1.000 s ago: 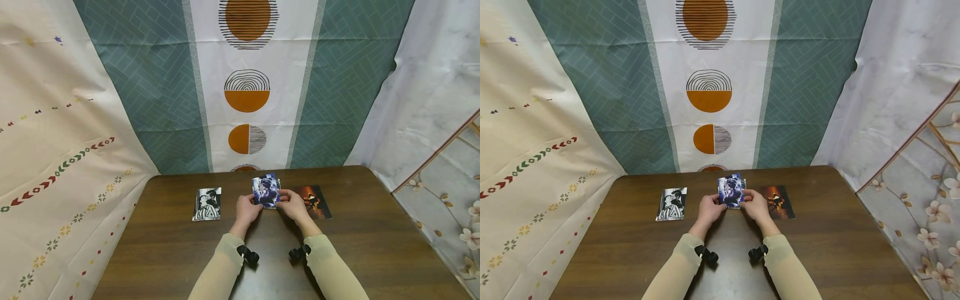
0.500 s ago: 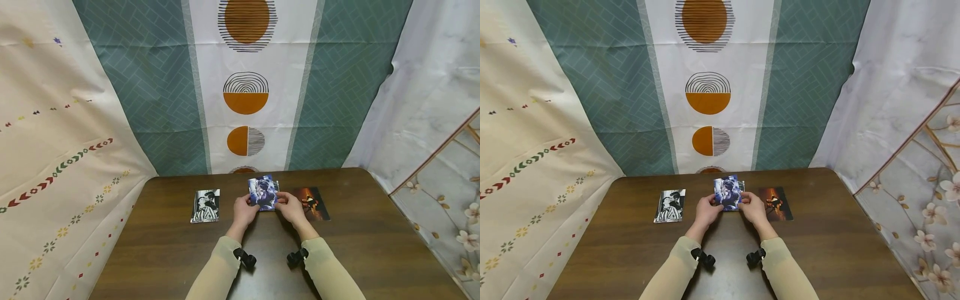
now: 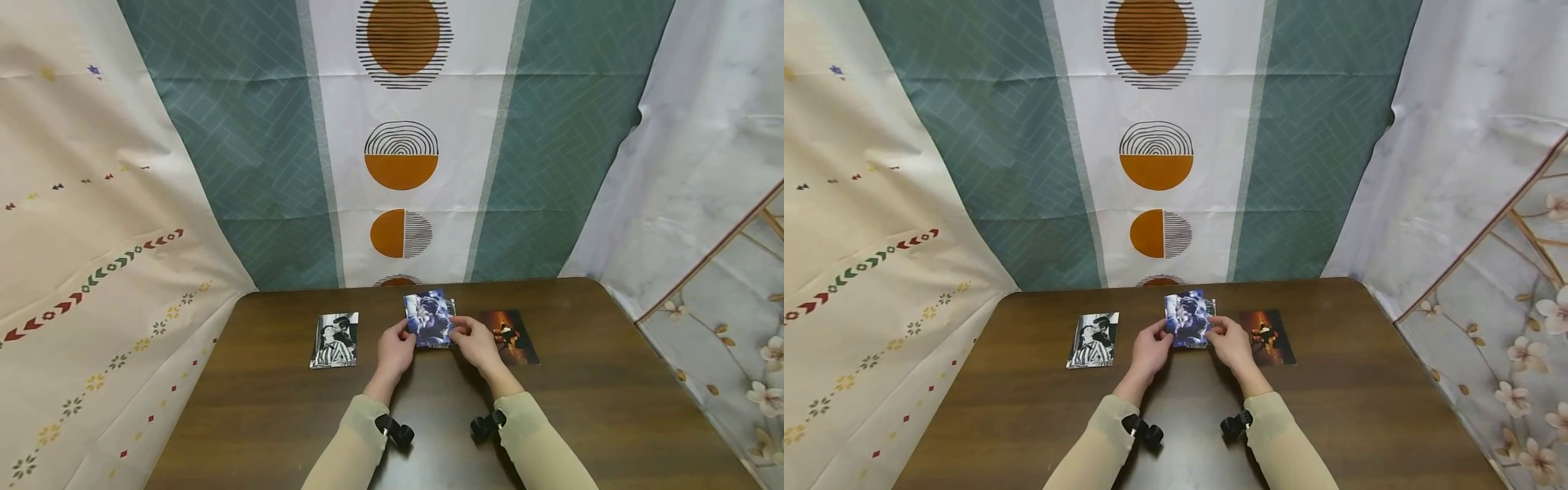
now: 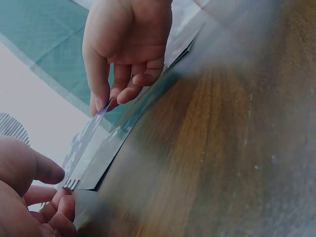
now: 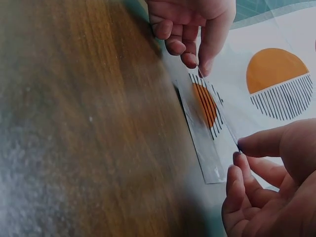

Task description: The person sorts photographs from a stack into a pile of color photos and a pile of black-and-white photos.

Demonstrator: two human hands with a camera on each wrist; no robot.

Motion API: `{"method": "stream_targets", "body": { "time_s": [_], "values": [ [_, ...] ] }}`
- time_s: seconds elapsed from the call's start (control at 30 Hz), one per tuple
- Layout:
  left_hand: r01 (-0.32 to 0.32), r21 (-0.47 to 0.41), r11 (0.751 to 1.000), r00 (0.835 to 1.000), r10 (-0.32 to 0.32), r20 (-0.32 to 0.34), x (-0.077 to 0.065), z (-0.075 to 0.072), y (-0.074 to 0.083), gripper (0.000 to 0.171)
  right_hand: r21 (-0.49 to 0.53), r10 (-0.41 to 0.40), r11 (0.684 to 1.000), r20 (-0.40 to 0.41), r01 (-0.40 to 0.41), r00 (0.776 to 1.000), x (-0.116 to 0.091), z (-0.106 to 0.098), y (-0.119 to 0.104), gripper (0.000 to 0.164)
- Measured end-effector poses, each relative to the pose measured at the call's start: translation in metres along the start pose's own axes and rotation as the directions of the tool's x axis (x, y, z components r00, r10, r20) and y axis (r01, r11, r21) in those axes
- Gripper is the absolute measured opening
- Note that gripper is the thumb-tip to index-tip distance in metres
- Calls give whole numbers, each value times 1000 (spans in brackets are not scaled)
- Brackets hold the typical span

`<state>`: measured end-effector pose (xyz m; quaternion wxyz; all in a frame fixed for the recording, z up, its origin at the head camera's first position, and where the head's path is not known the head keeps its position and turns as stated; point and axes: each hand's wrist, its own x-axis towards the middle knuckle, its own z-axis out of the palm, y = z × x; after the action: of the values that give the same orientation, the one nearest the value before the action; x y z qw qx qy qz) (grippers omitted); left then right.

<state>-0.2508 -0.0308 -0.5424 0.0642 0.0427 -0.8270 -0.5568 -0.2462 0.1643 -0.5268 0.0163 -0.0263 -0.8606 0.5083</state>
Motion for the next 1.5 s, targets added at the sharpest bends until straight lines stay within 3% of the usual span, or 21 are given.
{"method": "stream_targets", "body": {
  "time_s": [0.73, 1.5],
  "values": [
    [-8, -34, 999, 1000, 8, 3, -8, -1, 2, 42, -19, -12, 1000, 0, 12, 1000, -3, -5, 5, 33],
    [-46, -36, 998, 998, 48, 49, -18, 13, 7, 41, -29, -1, 1000, 11, 2, 1000, -6, -28, 21, 34]
  ]
}}
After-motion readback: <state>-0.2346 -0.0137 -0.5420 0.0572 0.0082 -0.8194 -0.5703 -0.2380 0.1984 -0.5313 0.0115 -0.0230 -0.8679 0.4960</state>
